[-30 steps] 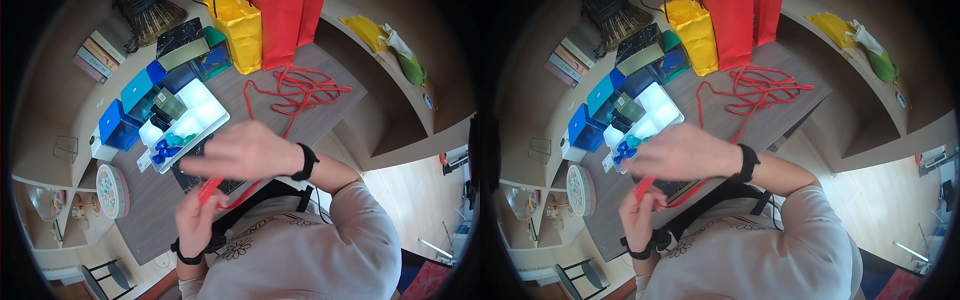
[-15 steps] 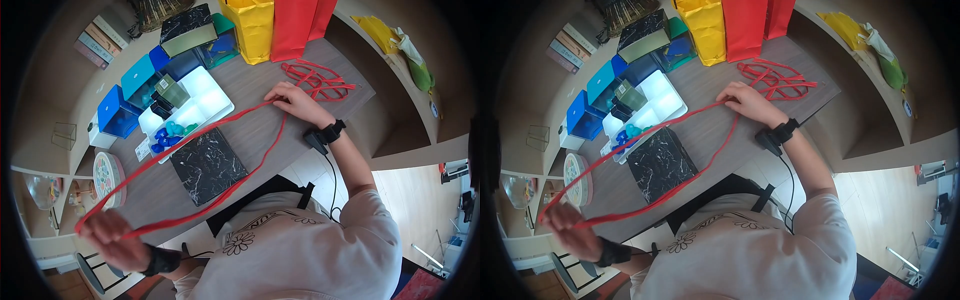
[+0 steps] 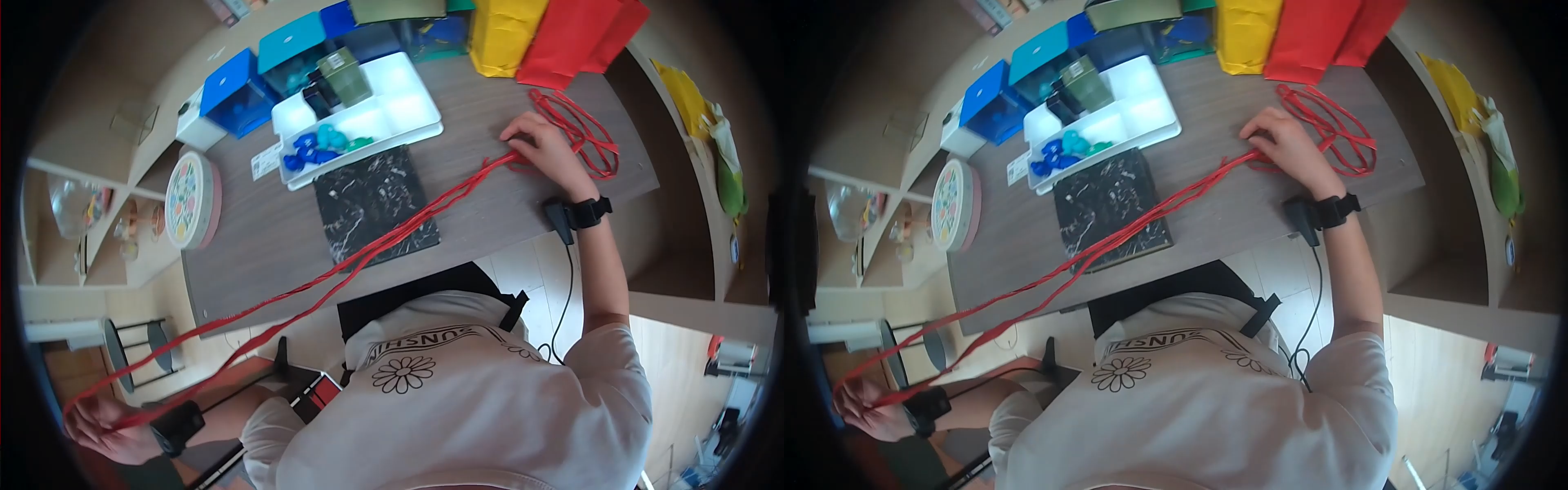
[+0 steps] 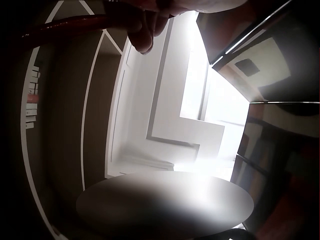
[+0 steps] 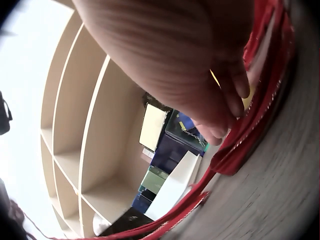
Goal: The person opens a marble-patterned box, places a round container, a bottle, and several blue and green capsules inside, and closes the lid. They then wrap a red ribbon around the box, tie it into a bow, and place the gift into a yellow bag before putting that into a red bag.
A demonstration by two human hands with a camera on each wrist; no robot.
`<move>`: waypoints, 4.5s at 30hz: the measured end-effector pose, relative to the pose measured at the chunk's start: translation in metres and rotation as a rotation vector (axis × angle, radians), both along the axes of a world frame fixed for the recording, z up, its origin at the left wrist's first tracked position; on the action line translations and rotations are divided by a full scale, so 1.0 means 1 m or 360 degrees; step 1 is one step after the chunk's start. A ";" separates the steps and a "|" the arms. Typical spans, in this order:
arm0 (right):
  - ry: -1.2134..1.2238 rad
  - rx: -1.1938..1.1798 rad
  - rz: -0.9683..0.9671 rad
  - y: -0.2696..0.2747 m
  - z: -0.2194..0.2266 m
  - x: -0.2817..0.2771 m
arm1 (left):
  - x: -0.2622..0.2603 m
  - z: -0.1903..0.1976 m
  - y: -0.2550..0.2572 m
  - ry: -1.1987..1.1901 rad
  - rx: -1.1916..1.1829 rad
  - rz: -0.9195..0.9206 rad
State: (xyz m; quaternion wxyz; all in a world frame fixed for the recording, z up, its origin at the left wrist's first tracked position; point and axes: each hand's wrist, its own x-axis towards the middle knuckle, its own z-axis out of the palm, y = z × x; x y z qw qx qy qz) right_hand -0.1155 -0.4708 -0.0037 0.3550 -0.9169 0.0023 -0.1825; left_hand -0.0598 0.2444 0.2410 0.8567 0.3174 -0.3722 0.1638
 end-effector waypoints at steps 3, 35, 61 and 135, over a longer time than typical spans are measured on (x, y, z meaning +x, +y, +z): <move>-0.0315 0.0138 -0.0015 0.018 0.033 0.006 | 0.005 0.011 0.025 0.0106 0.0566 -0.0524; -0.0636 0.1736 0.1715 0.064 0.253 -0.144 | 0.017 -0.082 -0.066 0.0839 0.1851 0.0839; -0.0391 0.1339 0.0676 0.010 0.215 -0.138 | 0.017 -0.086 -0.185 0.0000 0.2267 0.0311; 0.0344 0.2798 0.0532 0.232 -0.018 -0.034 | -0.049 -0.278 -0.303 0.1405 0.0823 -0.0284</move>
